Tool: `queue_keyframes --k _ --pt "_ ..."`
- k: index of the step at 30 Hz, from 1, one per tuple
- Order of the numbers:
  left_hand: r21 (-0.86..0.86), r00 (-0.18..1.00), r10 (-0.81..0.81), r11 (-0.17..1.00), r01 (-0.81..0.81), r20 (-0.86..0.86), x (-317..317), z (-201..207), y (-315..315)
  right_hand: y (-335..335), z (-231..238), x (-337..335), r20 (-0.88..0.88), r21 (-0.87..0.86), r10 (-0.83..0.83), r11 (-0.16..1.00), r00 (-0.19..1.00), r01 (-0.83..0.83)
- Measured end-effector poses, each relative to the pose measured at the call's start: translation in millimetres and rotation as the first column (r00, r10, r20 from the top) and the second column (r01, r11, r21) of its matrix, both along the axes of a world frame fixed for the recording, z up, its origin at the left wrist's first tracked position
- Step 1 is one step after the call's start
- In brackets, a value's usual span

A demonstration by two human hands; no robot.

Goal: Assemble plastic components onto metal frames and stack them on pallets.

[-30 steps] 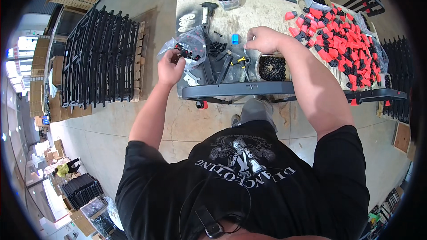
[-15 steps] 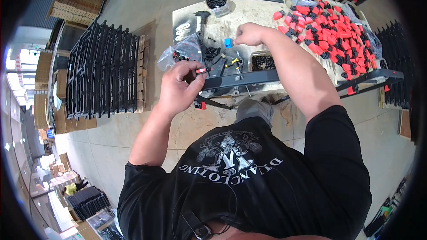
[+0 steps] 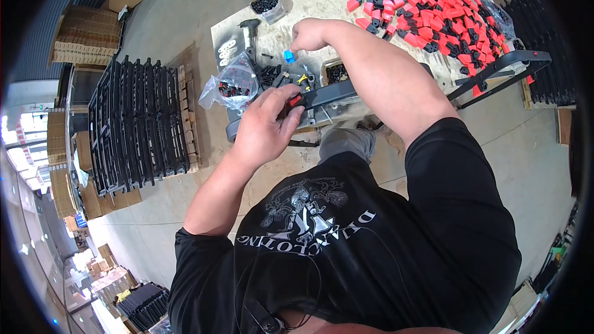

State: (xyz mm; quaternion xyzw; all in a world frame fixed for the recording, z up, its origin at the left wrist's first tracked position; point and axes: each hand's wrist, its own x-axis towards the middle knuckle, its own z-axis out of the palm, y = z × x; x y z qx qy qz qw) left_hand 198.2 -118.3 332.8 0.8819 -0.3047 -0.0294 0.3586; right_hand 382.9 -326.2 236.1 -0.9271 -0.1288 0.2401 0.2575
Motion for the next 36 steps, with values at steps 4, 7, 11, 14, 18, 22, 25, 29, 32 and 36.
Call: queue_keyframes --k 4,7,11,14,18,22,25,29,32,36 --pt "-0.002 0.992 -0.052 0.999 0.052 0.115 7 -6 1 1 1 -2 0.022 -0.009 0.012 1.0 1.0 -0.012" --pt "0.004 0.985 -0.038 0.999 0.038 0.169 11 -9 1 -1 1 -1 -0.004 0.004 0.021 1.0 1.0 -0.021" --pt "-0.023 0.986 -0.005 1.0 0.009 0.167 12 -13 4 -1 0 0 -0.012 0.003 0.02 1.0 1.0 -0.02" --pt "-0.021 0.979 -0.035 0.999 0.04 0.199 14 -13 8 -2 2 -2 -0.019 0.01 0.013 1.0 1.0 -0.013" --pt "-0.014 0.969 -0.053 0.998 0.058 0.241 16 -13 5 -1 2 -3 -0.002 0.017 0.006 1.0 1.0 -0.006" --pt "-0.039 0.938 -0.106 0.991 0.125 0.329 23 -16 3 0 2 -2 -0.015 0.024 0.004 1.0 1.0 -0.003" --pt "-0.042 0.962 -0.099 0.993 0.113 0.256 18 -17 4 -2 2 -2 -0.004 0.024 0.004 1.0 1.0 -0.004" --pt "-0.046 0.945 -0.123 0.989 0.143 0.302 17 -22 10 -2 3 -2 -0.004 0.031 -0.006 0.999 1.0 0.006" --pt "-0.036 0.923 -0.147 0.985 0.171 0.355 18 -26 11 -2 2 -1 -0.032 0.011 0.0 1.0 0.999 0.0" --pt "0.0 0.886 -0.16 0.984 0.178 0.435 19 -32 12 -3 2 -1 -0.017 0.031 0.001 1.0 1.0 0.0"
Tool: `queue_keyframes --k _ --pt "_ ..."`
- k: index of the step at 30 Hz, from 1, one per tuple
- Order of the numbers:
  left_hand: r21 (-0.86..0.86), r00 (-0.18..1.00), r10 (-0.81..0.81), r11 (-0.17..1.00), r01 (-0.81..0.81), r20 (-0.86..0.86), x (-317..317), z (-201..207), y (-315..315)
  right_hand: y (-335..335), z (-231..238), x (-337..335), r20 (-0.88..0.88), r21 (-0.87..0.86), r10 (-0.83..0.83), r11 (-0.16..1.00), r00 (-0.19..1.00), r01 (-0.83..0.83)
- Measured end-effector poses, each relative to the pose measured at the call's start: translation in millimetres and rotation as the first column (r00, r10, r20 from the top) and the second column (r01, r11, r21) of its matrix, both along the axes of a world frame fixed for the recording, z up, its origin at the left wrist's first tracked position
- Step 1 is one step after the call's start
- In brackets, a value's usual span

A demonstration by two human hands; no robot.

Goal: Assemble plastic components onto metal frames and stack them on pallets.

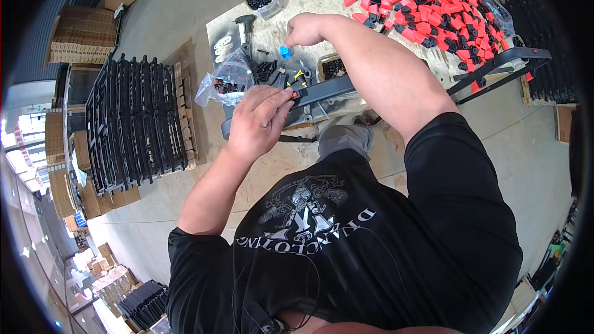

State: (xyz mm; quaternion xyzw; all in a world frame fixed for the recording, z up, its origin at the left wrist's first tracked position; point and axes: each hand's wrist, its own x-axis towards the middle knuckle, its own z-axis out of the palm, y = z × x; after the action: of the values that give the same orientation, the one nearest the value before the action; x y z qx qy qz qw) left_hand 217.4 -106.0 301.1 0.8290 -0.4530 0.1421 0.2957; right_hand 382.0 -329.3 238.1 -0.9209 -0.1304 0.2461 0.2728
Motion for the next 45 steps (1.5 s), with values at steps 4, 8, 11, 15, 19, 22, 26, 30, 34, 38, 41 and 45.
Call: queue_keyframes --k 4,8,11,15,19,22,26,30,34,38,41,45 --pt "0.012 0.998 0.017 1.0 -0.018 0.067 -4 -1 0 1 0 -2 0.011 0.007 -0.004 1.0 1.0 0.004" --pt "0.005 0.996 0.052 0.999 -0.052 0.078 -5 -3 2 2 0 -1 0.003 -0.001 -0.02 1.0 1.0 0.02" --pt "-0.077 0.991 0.105 0.991 -0.111 -0.078 -6 9 -2 -1 0 0 0.008 0.012 -0.027 1.0 1.0 0.027" --pt "-0.091 0.941 0.026 0.994 -0.06 -0.338 20 39 -13 -1 3 7 0.106 0.079 -0.067 0.995 0.992 0.059" --pt "0.013 0.849 -0.082 0.994 0.104 -0.521 42 66 -54 -11 6 8 0.152 0.164 -0.142 0.98 0.978 0.117" --pt "0.27 0.851 -0.118 0.918 0.289 -0.511 40 64 -83 -13 10 5 0.165 0.142 -0.14 0.983 0.976 0.117" --pt "0.509 0.889 -0.093 0.791 0.339 -0.447 37 44 -103 -10 15 4 0.16 0.084 -0.108 0.992 0.981 0.095" --pt "0.561 0.887 0.027 0.783 0.268 -0.462 32 37 -104 -5 21 2 0.123 0.061 -0.063 0.997 0.99 0.056" --pt "0.564 0.866 0.104 0.795 0.223 -0.489 31 39 -109 -7 15 3 0.146 0.089 -0.082 0.994 0.986 0.069" --pt "0.571 0.838 0.184 0.802 0.175 -0.514 28 38 -111 -2 13 -1 0.122 0.122 -0.063 0.991 0.991 0.048" --pt "0.571 0.844 0.173 0.801 0.179 -0.508 29 38 -108 -1 18 -1 0.131 0.137 -0.054 0.99 0.99 0.036" --pt "0.44 0.862 0.051 0.874 0.205 -0.503 32 27 -99 -3 14 -2 0.096 0.127 -0.055 0.991 0.994 0.042"
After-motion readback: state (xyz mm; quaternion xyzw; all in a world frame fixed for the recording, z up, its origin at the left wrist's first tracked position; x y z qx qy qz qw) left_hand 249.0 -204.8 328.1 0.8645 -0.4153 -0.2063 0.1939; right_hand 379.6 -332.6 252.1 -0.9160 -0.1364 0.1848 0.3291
